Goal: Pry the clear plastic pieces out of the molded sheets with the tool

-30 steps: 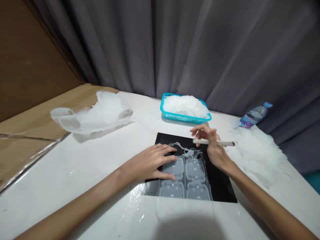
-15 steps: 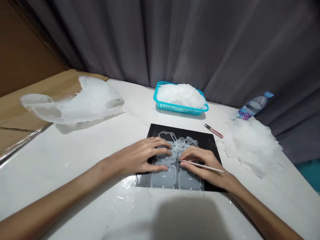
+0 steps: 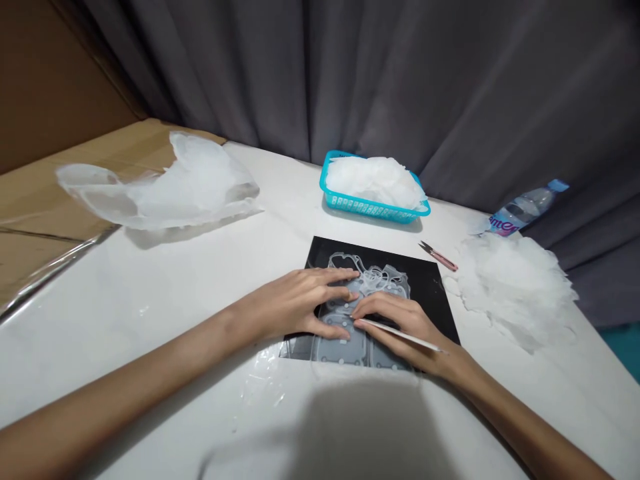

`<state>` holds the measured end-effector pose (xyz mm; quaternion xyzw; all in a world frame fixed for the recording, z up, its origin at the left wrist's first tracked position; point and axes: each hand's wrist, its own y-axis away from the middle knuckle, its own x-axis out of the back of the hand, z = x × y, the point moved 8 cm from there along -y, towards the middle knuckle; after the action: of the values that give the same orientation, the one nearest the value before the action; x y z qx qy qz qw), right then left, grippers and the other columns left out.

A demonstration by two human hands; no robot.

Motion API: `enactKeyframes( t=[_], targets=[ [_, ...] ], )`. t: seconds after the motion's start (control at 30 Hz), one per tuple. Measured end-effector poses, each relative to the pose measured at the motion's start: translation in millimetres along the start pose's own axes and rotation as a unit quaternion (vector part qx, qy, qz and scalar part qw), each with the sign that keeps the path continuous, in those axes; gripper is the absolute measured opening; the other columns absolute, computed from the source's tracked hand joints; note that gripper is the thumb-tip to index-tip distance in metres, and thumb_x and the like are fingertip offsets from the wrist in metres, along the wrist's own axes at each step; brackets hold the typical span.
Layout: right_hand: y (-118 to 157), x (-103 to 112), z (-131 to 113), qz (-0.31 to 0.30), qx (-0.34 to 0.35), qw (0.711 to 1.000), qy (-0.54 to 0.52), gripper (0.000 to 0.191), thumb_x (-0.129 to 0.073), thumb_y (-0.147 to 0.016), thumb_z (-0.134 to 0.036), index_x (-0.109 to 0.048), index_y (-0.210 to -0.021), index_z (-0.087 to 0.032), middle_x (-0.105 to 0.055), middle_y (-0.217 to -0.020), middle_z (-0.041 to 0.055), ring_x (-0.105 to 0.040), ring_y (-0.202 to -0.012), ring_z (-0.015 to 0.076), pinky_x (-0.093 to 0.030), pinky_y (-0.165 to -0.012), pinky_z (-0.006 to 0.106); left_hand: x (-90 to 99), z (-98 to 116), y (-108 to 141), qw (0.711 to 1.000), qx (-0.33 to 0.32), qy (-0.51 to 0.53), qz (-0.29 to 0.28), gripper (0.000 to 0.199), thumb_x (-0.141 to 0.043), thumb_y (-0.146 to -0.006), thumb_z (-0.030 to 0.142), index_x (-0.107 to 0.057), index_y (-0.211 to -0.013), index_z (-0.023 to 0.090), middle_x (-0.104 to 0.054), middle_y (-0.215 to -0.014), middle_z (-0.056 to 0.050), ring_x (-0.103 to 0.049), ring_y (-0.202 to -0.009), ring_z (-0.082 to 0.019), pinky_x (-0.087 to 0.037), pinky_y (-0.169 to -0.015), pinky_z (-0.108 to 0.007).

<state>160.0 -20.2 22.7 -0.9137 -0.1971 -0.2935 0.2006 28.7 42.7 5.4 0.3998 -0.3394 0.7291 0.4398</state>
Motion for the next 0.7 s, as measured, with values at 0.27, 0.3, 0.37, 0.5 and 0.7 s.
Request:
enactKeyframes(
  t=[0.27, 0.3, 0.37, 0.5, 0.7],
  targets=[
    [1.8, -8.0, -15.6, 0.005, 0.077, 0.991, 0.109, 0.015, -0.054, -0.106, -0.015, -0.065, -0.115, -0.019, -0.075, -0.108, 0.0082, -0.072, -0.103, 0.0211, -0.059, -0.092, 0.036, 1.8, 0.9, 0.1, 1.000, 0.003, 0.021, 0.011, 0.063, -0.074, -0.088, 0.063, -0.068, -0.138, 0.025, -0.049, -0.162, -0.013, -0.058, -0.139, -0.036, -0.053, -0.108, -0.043],
    [2.4, -9.6, -17.6, 0.012, 0.092, 0.987, 0.133, 0.015, -0.054, -0.105, -0.014, -0.064, -0.114, -0.018, -0.075, -0.107, 0.0091, -0.073, -0.101, 0.0218, -0.059, -0.089, 0.036, 1.4, 1.1, 0.1, 1.000, 0.003, 0.018, 0.008, 0.063, -0.074, -0.088, 0.063, -0.068, -0.138, 0.025, -0.049, -0.162, -0.012, -0.058, -0.140, -0.036, -0.053, -0.107, -0.043],
    [4.2, -11.8, -19.5, 0.023, 0.109, 0.978, 0.176, 0.014, -0.055, -0.104, -0.011, -0.064, -0.114, -0.017, -0.077, -0.105, 0.0102, -0.074, -0.098, 0.0230, -0.060, -0.085, 0.036, 0.3, 1.4, 0.4, 1.000, 0.005, 0.006, -0.001, 0.063, -0.072, -0.089, 0.064, -0.067, -0.139, 0.025, -0.047, -0.163, -0.012, -0.057, -0.141, -0.035, -0.052, -0.108, -0.042],
    [11.7, -8.4, -16.9, 0.025, 0.112, 0.973, 0.201, 0.018, -0.055, -0.103, -0.010, -0.063, -0.118, -0.018, -0.078, -0.110, 0.0104, -0.076, -0.099, 0.0230, -0.062, -0.085, 0.036, -0.6, 1.6, 1.8, 1.000, 0.018, -0.010, -0.011, 0.062, -0.070, -0.092, 0.062, -0.064, -0.143, 0.027, -0.044, -0.165, -0.012, -0.056, -0.142, -0.033, -0.052, -0.108, -0.042],
    [19.3, -1.9, -9.2, 0.018, 0.099, 0.982, 0.161, 0.016, -0.058, -0.105, -0.014, -0.064, -0.118, -0.020, -0.077, -0.113, 0.0090, -0.076, -0.106, 0.0204, -0.061, -0.090, 0.033, 0.5, 3.3, 2.7, 1.000, 0.016, 0.000, -0.005, 0.062, -0.075, -0.090, 0.057, -0.065, -0.142, 0.025, -0.044, -0.164, -0.015, -0.056, -0.141, -0.035, -0.053, -0.108, -0.045]
  ],
)
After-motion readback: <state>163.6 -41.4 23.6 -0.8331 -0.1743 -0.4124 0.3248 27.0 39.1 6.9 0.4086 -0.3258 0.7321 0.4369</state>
